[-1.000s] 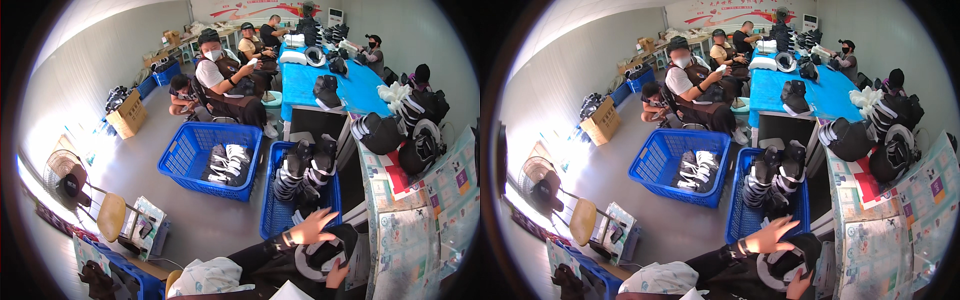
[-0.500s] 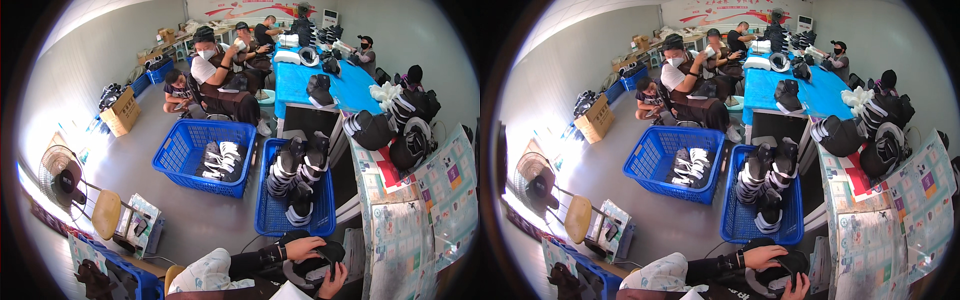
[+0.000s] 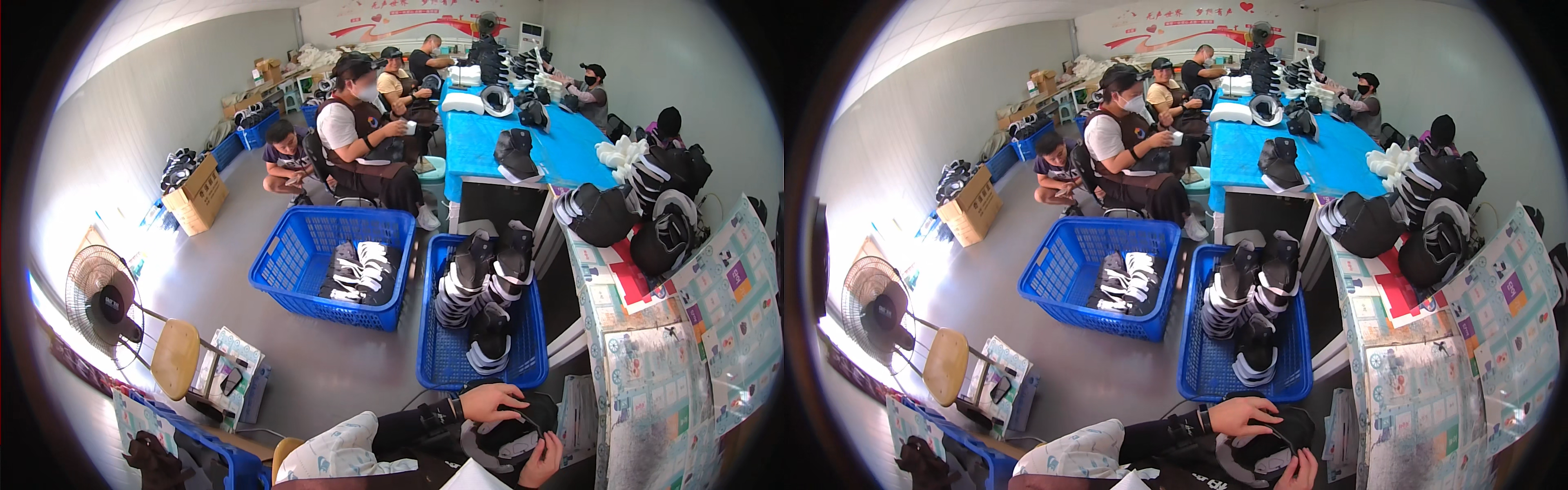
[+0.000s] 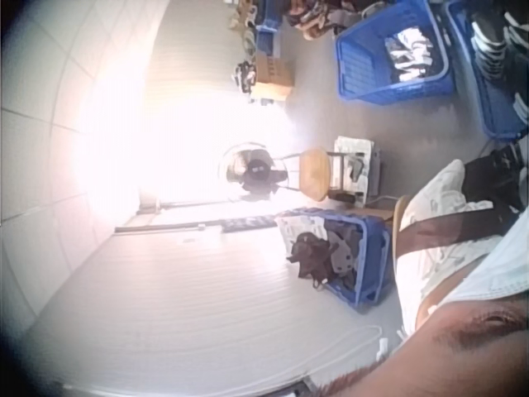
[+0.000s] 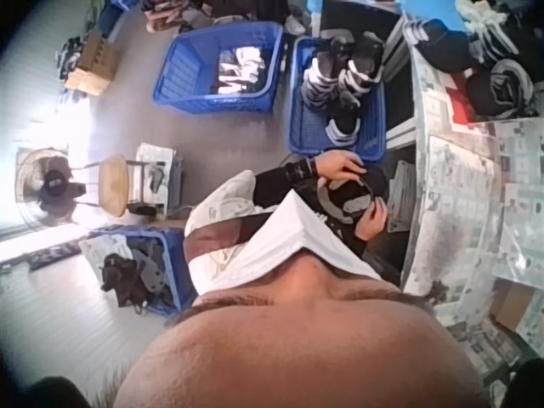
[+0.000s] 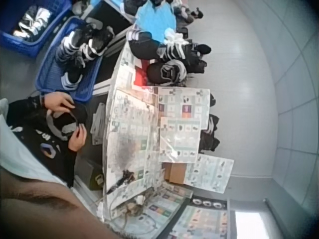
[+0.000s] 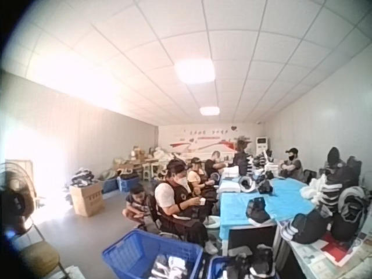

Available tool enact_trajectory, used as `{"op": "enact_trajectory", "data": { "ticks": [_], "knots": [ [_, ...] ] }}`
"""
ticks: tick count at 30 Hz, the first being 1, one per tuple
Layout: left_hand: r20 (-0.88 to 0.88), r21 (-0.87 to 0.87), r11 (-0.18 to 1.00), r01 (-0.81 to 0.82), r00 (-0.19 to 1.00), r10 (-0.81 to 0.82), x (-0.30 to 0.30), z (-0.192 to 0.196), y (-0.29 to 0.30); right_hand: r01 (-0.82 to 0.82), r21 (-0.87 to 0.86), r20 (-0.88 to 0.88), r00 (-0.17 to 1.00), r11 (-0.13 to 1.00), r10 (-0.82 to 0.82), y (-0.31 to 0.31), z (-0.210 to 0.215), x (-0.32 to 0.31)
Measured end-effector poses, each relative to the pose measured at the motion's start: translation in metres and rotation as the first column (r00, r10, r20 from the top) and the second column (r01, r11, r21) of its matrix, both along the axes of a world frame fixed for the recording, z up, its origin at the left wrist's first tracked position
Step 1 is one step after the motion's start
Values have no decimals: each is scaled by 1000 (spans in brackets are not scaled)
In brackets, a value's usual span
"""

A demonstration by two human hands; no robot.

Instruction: The person cleans the edges and interior of black and white shoes using a small air nozzle and a brush, then picks up and handles additional shoes from a bin.

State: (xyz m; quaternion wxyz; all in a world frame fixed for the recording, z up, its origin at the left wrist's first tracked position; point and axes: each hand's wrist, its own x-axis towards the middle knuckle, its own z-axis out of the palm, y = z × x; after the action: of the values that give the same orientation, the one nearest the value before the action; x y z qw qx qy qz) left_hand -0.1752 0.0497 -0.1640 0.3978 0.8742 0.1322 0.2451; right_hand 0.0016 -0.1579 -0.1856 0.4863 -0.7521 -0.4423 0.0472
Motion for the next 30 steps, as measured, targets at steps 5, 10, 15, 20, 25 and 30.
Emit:
{"op": "enact_trajectory", "data": {
  "ticks": [5,10,15,20,25,30],
  "knots": [
    [2,-19,999,37,999,-37,2,-7,4,63,51,146,987,997,-70,6,-1,-2],
    [41,-94,987,-133,990,137,11,-17,-8,118,62,49,991,991,-121,12,-9,1],
    [110,-194,950,-245,957,269,33,-29,-14,125,42,-245,963,991,-112,11,-57,42],
    [-71,-466,865,-185,983,171,32,-42,-8,-127,-65,-670,741,990,51,-6,-46,62],
    [5,-421,895,-150,986,168,36,-47,-15,-243,-2,-424,879,970,219,-4,-33,52],
    [68,-517,852,-85,988,140,45,-46,-17,-266,-167,367,877,949,311,15,52,7]
  ]
}}
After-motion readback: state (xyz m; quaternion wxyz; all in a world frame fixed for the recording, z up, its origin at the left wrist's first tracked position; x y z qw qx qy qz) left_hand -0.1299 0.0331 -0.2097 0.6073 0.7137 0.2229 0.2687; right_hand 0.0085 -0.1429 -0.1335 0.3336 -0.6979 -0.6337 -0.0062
